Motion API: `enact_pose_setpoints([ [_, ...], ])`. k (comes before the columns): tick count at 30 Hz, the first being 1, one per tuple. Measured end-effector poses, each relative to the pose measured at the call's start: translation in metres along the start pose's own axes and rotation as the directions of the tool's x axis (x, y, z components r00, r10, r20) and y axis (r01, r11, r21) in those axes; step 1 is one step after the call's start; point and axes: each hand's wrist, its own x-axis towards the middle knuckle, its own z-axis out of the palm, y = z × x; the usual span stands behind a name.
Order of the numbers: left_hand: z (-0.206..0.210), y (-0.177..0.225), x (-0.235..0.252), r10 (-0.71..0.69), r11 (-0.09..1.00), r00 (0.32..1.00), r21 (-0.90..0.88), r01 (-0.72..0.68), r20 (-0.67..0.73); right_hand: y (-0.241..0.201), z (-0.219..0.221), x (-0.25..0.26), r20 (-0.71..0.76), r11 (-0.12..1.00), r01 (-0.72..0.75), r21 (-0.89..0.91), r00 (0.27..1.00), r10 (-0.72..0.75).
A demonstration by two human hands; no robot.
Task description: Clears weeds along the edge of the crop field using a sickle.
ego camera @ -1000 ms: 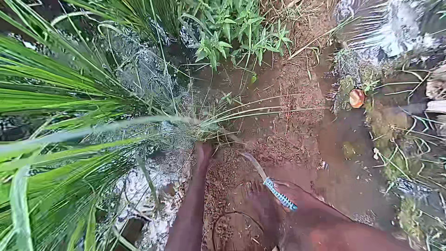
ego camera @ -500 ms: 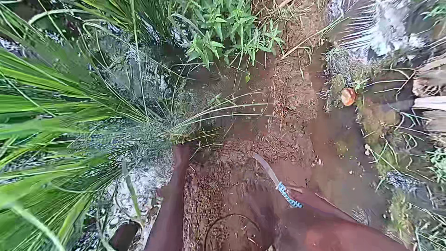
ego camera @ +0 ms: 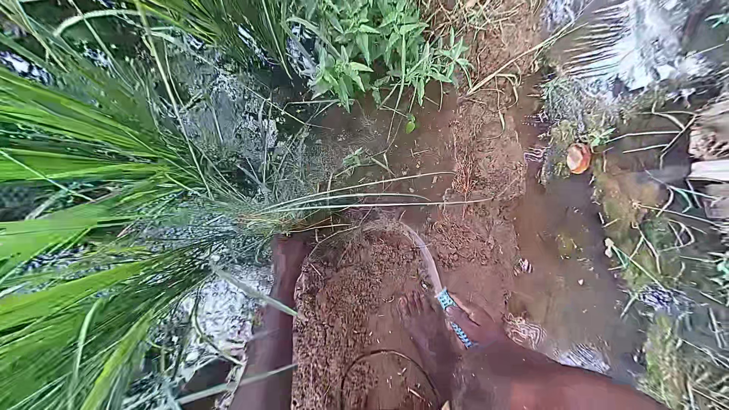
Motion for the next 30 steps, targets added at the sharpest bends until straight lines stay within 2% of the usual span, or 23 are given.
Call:
enact_pose_setpoints([
  [1,0.002,-0.038,0.019,-0.115,0.981,0.992,-0.153,0.121,0.051,0.007,0.001,-0.001,-0.002,0.999,-0.010,-0.034,1.000,0.010],
  [2,0.000,-0.048,0.036,-0.270,0.941,0.955,-0.175,0.289,0.125,0.017,0.004,-0.001,-0.040,0.999,-0.021,-0.034,0.999,0.019],
  [3,-0.001,-0.049,0.045,-0.359,0.910,0.921,-0.161,0.382,0.153,0.034,0.010,0.002,-0.119,1.000,-0.021,0.007,0.993,0.022],
  [5,0.001,-0.041,0.041,-0.403,0.896,0.902,-0.138,0.423,0.153,0.076,0.026,0.015,-0.378,0.989,0.063,0.137,0.926,-0.006],
  [7,0.007,-0.036,0.033,-0.379,0.899,0.915,-0.177,0.400,0.137,0.062,0.023,0.016,-0.492,0.957,0.128,0.261,0.870,0.018],
  [10,0.012,-0.029,0.017,-0.349,0.906,0.928,-0.205,0.369,0.129,0.010,0.001,0.025,-0.438,0.923,0.059,0.381,0.890,0.124],
  [13,0.015,-0.022,0.008,-0.310,0.916,0.941,-0.222,0.334,0.136,-0.023,0.000,0.074,-0.412,0.901,0.042,0.432,0.898,0.155],
  [15,0.016,-0.019,0.008,-0.315,0.911,0.938,-0.231,0.342,0.146,-0.041,0.016,0.103,-0.284,0.886,-0.045,0.462,0.939,0.196],
  [17,0.014,-0.015,0.009,-0.308,0.910,0.939,-0.241,0.337,0.149,-0.048,0.042,0.111,-0.087,0.918,-0.156,0.365,0.976,0.200],
  [19,0.013,-0.015,0.010,-0.313,0.904,0.940,-0.259,0.339,0.138,-0.043,0.063,0.106,0.021,0.952,-0.189,0.241,0.982,0.189],
  [22,0.014,-0.027,0.015,-0.317,0.901,0.943,-0.276,0.334,0.105,-0.047,0.048,0.099,0.019,0.962,-0.173,0.213,0.985,0.173],
  [26,0.014,-0.020,0.022,-0.368,0.900,0.919,-0.194,0.391,0.141,-0.058,0.012,0.120,-0.108,0.951,-0.110,0.287,0.983,0.147],
  [30,0.014,-0.015,0.028,-0.341,0.902,0.932,-0.236,0.361,0.123,-0.068,0.022,0.150,0.119,0.973,-0.192,0.129,0.977,0.177],
])
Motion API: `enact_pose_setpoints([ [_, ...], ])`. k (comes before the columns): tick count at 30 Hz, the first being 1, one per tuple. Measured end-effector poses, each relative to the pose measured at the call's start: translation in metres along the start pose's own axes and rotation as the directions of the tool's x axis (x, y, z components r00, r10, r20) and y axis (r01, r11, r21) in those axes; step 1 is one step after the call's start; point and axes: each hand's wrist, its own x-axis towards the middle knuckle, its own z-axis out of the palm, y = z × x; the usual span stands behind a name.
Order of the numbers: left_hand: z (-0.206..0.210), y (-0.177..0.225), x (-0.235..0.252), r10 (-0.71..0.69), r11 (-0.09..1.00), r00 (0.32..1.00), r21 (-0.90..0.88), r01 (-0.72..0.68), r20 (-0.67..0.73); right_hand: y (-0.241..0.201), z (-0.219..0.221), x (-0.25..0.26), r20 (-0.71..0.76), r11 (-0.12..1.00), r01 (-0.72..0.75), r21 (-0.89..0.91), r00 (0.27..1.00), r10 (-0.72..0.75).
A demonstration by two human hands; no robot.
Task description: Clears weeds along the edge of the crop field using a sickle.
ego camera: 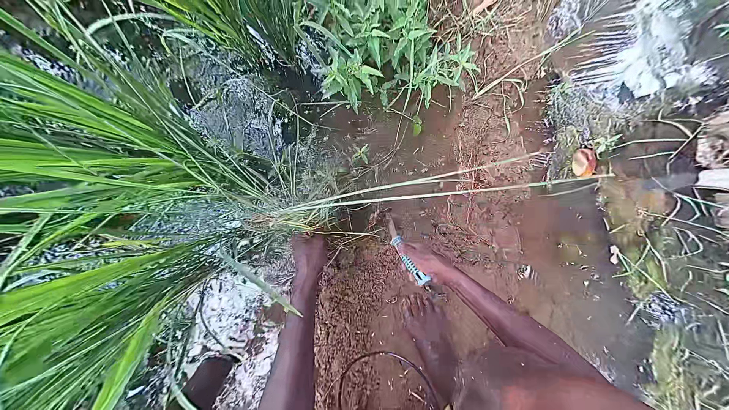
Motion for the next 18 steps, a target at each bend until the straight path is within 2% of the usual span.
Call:
enact_pose_setpoints([
  [3,-0.005,-0.007,0.006,-0.020,0.999,1.000,0.044,0.020,-0.004,0.012,0.006,-0.003,0.028,0.998,-0.018,-0.052,0.999,0.020],
  [7,-0.024,-0.020,0.014,-0.028,0.999,0.998,0.014,0.029,-0.056,0.053,-0.012,-0.082,-0.013,1.000,-0.021,-0.020,1.000,0.021],
  [9,-0.032,-0.021,0.005,-0.032,0.999,0.996,-0.018,0.031,-0.084,0.076,-0.031,-0.130,-0.023,0.998,0.059,-0.030,0.998,-0.060],
  [11,-0.039,-0.013,-0.003,-0.031,1.000,0.996,-0.002,0.031,-0.080,0.084,-0.037,-0.153,-0.043,0.984,0.171,-0.042,0.984,-0.173],
  [13,-0.046,-0.004,-0.013,-0.013,1.000,0.995,-0.010,0.012,-0.094,0.072,-0.031,-0.147,-0.047,0.988,0.153,0.026,0.987,-0.152],
  [15,-0.063,-0.003,-0.016,0.066,0.996,0.987,-0.052,-0.075,-0.145,0.055,-0.019,-0.122,-0.059,0.984,0.118,0.135,0.992,-0.111],
  [17,-0.095,-0.019,-0.023,0.140,0.981,0.963,-0.098,-0.167,-0.232,0.052,-0.006,-0.107,-0.084,0.968,0.107,0.225,0.992,-0.090],
  [18,-0.113,-0.026,-0.025,0.133,0.981,0.951,-0.099,-0.166,-0.278,0.051,-0.002,-0.101,-0.104,0.960,0.115,0.257,0.990,-0.090],
])
